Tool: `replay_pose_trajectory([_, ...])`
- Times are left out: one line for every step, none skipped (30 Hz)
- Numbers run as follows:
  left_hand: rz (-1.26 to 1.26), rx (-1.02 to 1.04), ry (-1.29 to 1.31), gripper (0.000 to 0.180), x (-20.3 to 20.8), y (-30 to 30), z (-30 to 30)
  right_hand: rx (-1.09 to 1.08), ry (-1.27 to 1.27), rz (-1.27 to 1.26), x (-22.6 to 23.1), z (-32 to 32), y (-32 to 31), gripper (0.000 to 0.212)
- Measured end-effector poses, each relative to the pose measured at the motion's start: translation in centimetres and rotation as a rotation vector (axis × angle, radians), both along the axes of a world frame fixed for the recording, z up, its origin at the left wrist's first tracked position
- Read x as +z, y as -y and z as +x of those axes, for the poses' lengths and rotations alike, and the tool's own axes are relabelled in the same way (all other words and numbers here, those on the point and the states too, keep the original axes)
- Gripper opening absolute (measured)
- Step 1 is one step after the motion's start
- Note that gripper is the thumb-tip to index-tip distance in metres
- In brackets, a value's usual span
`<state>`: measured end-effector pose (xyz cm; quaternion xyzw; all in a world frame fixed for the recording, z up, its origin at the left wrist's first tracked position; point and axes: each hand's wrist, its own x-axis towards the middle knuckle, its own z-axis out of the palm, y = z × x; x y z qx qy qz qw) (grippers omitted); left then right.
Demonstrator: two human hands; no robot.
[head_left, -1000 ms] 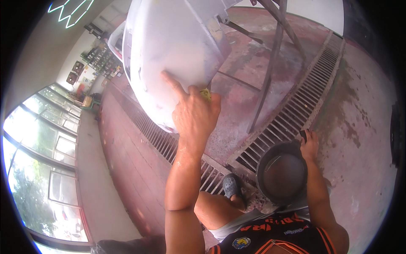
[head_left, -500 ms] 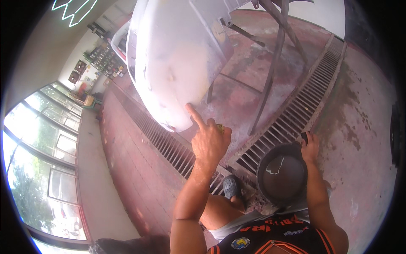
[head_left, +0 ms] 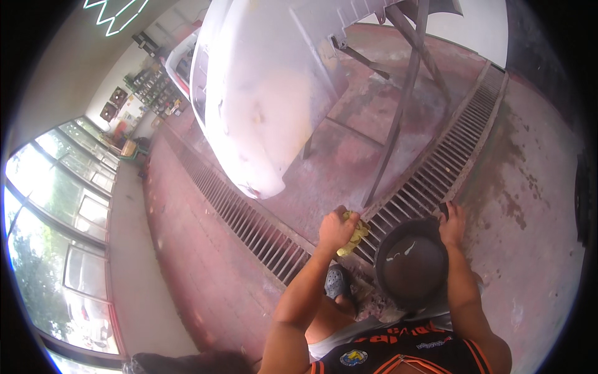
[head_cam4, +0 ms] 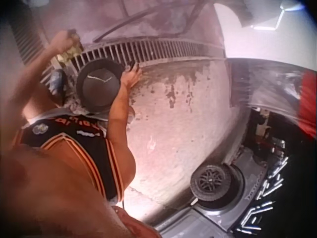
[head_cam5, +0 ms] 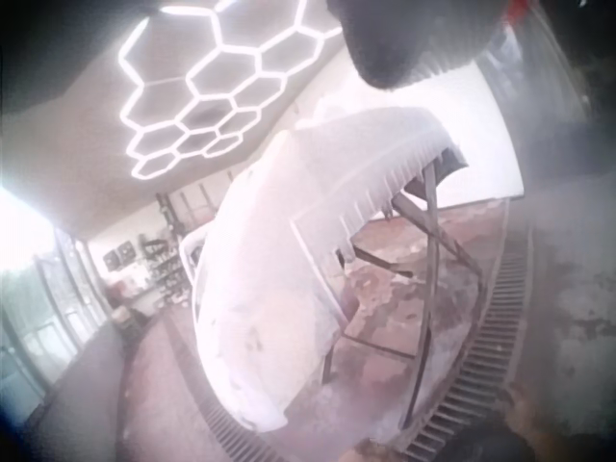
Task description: The person scrubs a white car bumper with a black sanding block and a yellow cloth, then wipes the entire surface clean. The person works on the bumper while it is mounted on a stand in a workshop.
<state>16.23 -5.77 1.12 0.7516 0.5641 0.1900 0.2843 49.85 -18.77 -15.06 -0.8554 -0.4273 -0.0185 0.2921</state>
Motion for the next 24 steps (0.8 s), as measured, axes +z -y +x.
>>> replay_pose_trajectory([-0.048, 0.039, 0.111, 0.047, -1.8, -1.1, -0.8, -0.009, -0.002, -0.003, 0.1, -0.2, -0.1, 0.049])
replay_pose_trajectory([-0.096, 0.077, 0.221, 0.049, -3.4, -2.0, -1.6, -0.018, -0.004, -0.007, 0.2, -0.4, -0.2, 0.049])
replay_pose_trajectory([-0.286, 0.192, 0.411, 0.047, -4.7, -2.7, -2.1, -0.014, -0.002, -0.004, 0.1, -0.3, -0.2, 0.049])
replay_pose_trajectory([-0.385, 0.285, 0.574, 0.046, -5.9, -3.3, -2.5, -0.008, 0.002, -0.002, -0.1, -0.2, -0.2, 0.050])
replay_pose_trajectory([-0.484, 0.379, 0.737, 0.045, -6.7, -3.8, -2.8, 0.000, 0.005, -0.001, -0.3, -0.2, -0.3, 0.050])
replay_pose_trajectory([-0.582, 0.475, 0.899, 0.045, -7.4, -4.2, -3.1, 0.005, 0.011, -0.002, -0.3, -0.2, -0.4, 0.050])
replay_pose_trajectory([-0.648, 0.529, 0.995, 0.041, -6.8, -4.2, -2.8, 0.007, 0.019, -0.008, -0.4, 0.0, -0.4, 0.050])
replay_pose_trajectory([-0.633, 0.508, 0.986, 0.040, -7.0, -4.3, -2.8, 0.010, 0.028, -0.013, -0.3, 0.0, -0.3, 0.050])
replay_pose_trajectory([-0.617, 0.488, 0.976, 0.039, -7.2, -4.4, -2.8, 0.014, 0.024, -0.015, -0.2, 0.0, -0.2, 0.050])
replay_pose_trajectory([-0.594, 0.470, 0.968, 0.038, -7.3, -4.6, -3.0, 0.024, 0.020, -0.014, 0.0, -0.2, -0.4, 0.050])
replay_pose_trajectory([-0.563, 0.413, 0.917, 0.037, -7.5, -4.7, -3.2, 0.035, 0.015, -0.013, 0.2, -0.5, -0.5, 0.050])
replay_pose_trajectory([-0.530, 0.357, 0.864, 0.036, -7.7, -4.7, -3.4, 0.062, 0.024, 0.068, 0.0, -0.6, -0.7, 0.049])
replay_pose_trajectory([-0.501, 0.296, 0.812, 0.035, -7.4, -4.7, -3.3, 0.084, 0.035, 0.146, -0.3, -0.5, -0.8, 0.049])
replay_pose_trajectory([-0.500, 0.264, 0.823, 0.034, -7.2, -4.6, -3.1, 0.105, 0.045, 0.226, -0.5, -0.5, -0.8, 0.049])
replay_pose_trajectory([-0.498, 0.229, 0.833, 0.032, -6.8, -4.4, -3.0, 0.139, 0.100, 0.265, -0.6, -0.6, -0.5, 0.048])
replay_pose_trajectory([-0.501, 0.196, 0.842, 0.031, -6.2, -4.0, -2.5, 0.173, 0.156, 0.300, -0.2, -1.0, 0.1, 0.048])
replay_pose_trajectory([-0.555, 0.234, 0.904, 0.032, -5.4, -3.8, -2.1, 0.204, 0.211, 0.336, 0.3, -1.4, 0.3, 0.047])
replay_pose_trajectory([-0.508, 0.272, 0.941, 0.032, -5.4, -4.3, -2.0, 0.278, 0.224, 0.376, 0.8, -1.8, 0.2, 0.046])
replay_pose_trajectory([-0.471, 0.300, 0.974, 0.031, -5.5, -4.9, -1.6, 0.338, 0.241, 0.408, 1.4, -2.1, 0.6, 0.046])
replay_pose_trajectory([-0.469, 0.323, 0.995, 0.031, -6.2, -4.9, -1.2, 0.381, 0.254, 0.411, 1.7, -3.0, 2.3, 0.045])
replay_pose_trajectory([-0.572, 0.324, 1.088, 0.033, -6.3, -4.6, -1.2, 0.428, 0.217, 0.416, 2.9, -4.0, 3.0, 0.045])
replay_pose_trajectory([-0.705, 0.350, 1.163, 0.034, -6.6, -4.8, -2.4, 0.447, 0.143, 0.435, 3.4, -5.3, 3.2, 0.047])
replay_pose_trajectory([-0.746, 0.273, 1.181, 0.040, -8.6, -5.2, -4.6, 0.440, 0.031, 0.426, 3.7, -6.7, 3.5, 0.047])
replay_pose_trajectory([-0.818, 0.271, 1.232, 0.039, -7.7, -4.5, -4.7, 0.394, -0.060, 0.439, 3.4, -6.9, 3.9, 0.045])
